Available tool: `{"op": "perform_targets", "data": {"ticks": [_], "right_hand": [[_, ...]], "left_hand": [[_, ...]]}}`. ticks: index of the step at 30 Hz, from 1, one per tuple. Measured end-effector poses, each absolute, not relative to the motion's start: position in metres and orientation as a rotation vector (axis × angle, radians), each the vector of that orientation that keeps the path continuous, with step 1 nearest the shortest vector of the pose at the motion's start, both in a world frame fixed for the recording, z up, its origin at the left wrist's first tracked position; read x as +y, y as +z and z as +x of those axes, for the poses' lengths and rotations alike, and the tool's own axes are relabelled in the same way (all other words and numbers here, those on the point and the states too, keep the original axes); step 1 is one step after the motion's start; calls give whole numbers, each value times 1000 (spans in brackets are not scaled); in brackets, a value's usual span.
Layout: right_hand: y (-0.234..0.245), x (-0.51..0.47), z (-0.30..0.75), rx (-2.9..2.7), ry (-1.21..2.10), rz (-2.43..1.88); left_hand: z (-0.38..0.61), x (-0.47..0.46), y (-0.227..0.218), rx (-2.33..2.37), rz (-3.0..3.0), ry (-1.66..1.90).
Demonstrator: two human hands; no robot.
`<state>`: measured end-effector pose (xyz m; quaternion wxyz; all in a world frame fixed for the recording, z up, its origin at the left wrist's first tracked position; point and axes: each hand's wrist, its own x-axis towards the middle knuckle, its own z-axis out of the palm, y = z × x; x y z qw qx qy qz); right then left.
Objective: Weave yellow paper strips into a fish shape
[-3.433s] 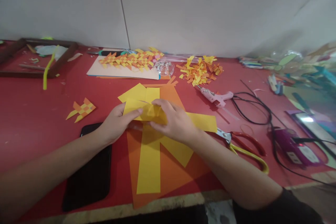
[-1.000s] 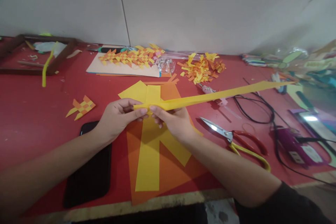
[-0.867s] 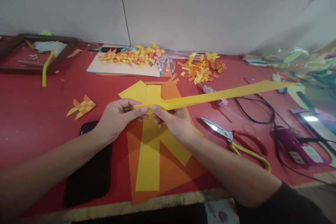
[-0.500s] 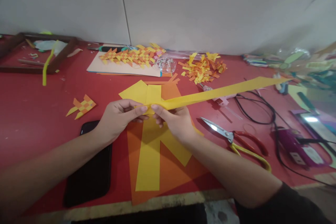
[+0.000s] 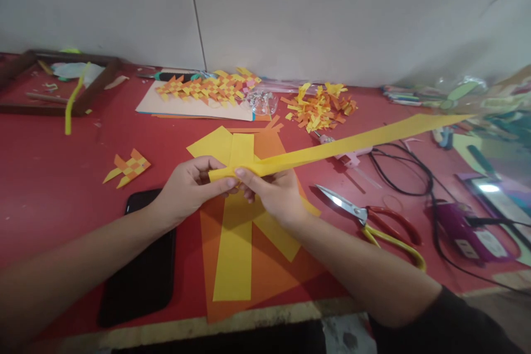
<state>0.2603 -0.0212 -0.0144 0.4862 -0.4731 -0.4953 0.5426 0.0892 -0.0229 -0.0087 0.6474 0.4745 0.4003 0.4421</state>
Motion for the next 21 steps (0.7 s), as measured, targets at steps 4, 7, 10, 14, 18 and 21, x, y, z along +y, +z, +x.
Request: {"op": "perform_targets", "data": {"ticks": [4,7,10,14,18,21], "right_hand": [[-15,-21,260,-1205,1315,-1144],[-16,-20,260,-1201,1311,-1141],[-15,-20,261,-1197,1316,-1157],[-14,-18,261,-1145,1318,-1186],[-15,-15,262,-1020,1324,-1226],[-14,-13,262,-993,1339,-1242]], "left_hand": [[89,-22,-7,909,1057,989],[89,-22,-8,887,1038,993],[89,-22,-8,870,1021,992],[90,-21,-8,900,980,1018],[91,-21,-8,947,928,1099],[90,-21,-7,973,927,1118]]}}
